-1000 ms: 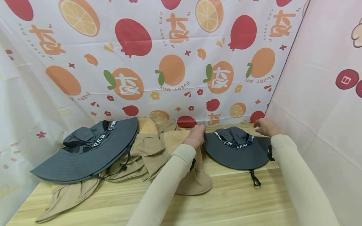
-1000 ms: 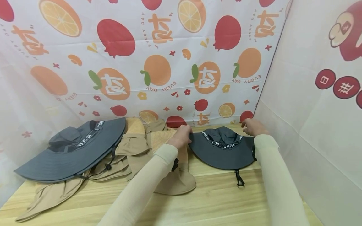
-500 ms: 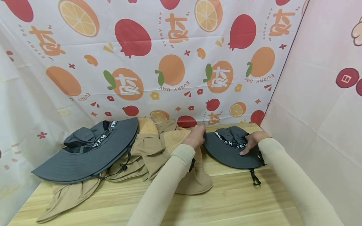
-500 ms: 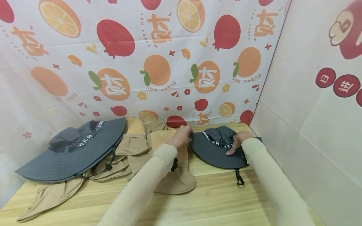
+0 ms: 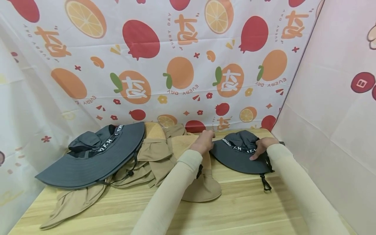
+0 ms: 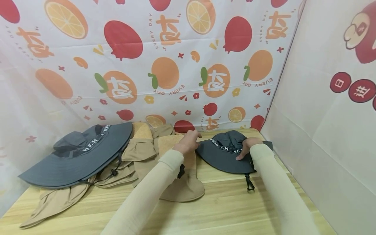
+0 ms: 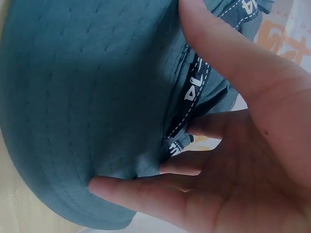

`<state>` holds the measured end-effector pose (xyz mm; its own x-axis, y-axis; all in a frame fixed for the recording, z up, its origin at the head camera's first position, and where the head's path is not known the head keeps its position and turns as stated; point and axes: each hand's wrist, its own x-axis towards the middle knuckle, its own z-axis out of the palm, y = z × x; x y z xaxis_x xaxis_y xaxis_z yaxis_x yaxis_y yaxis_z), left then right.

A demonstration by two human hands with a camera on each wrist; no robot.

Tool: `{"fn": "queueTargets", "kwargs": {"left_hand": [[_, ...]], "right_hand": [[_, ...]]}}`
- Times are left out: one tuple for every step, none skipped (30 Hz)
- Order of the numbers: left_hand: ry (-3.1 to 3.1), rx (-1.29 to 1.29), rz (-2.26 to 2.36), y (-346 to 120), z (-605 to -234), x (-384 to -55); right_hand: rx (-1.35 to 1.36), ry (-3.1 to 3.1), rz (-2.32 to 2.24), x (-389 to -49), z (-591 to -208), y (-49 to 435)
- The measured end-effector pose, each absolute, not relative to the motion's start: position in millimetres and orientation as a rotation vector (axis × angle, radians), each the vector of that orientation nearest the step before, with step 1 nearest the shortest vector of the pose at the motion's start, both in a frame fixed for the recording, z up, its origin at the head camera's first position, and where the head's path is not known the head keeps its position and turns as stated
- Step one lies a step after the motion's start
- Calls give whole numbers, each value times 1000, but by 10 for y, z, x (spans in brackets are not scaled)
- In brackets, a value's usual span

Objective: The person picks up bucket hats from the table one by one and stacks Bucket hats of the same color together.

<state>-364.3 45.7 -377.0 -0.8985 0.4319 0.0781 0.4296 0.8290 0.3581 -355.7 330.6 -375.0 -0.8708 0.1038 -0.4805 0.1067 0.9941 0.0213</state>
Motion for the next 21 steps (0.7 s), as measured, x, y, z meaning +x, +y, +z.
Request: {"fn": "queueTargets", "kwargs": {"left_hand": [[2993,709,597,450,-3761,-3636],[2989,715,608,444,-3750,-3627],[2985,718,620,437,-3737,-3616],[2982,723,625,429,-3724,-3604],[2976,729,633,420,-3709,-3590],[2973,738,635,411,-3693,-3576],[2967,747,638,400,-3677,-3563],[2965,761,638,387,-3658,-3547],[2960,771,642,371,-3638,-3532],[2956,782,644,354,-3616,-3516],[2955,793,649,333,-3596,-3502],[2954,801,652,308,-3575,-3488],[2951,805,658,280,-3553,-3472],[2952,810,663,249,-3530,-3456],[2950,813,672,216,-3508,-3441],[2952,821,677,181,-3486,-3423],[2952,827,684,143,-3461,-3404],[2952,833,688,105,-3434,-3383],[2953,835,695,66,-3409,-3360],[2954,836,695,28,-3380,-3334],[2953,831,694,-10,-3352,-3304]], "right_hand": [[149,2643,-11,-3559,-3752,3311],[152,2646,-13,-3565,-3758,3317],[155,2649,-16,-3569,-3758,3321],[156,2650,-17,-3572,-3758,3323],[154,2648,-17,-3579,-3760,3328],[157,2649,-22,-3585,-3763,3331],[155,2646,-22,-3592,-3765,3334],[159,2645,-30,-3599,-3765,3337],[153,2645,-30,-3608,-3766,3340],[155,2645,-38,-3612,-3767,3341],[154,2644,-40,-3616,-3770,3340],[150,2644,-39,-3620,-3774,3338],[141,2639,-34,-3623,-3775,3336],[134,2637,-38,-3622,-3776,3334],[124,2634,-36,-3622,-3777,3330],[117,2630,-35,-3616,-3774,3321],[103,2626,-30,-3611,-3768,3313],[92,2624,-25,-3604,-3755,3304],[91,2619,-27,-3595,-3736,3290],[90,2617,-28,-3587,-3714,3278],[92,2614,-19,-3583,-3688,3264]]}}
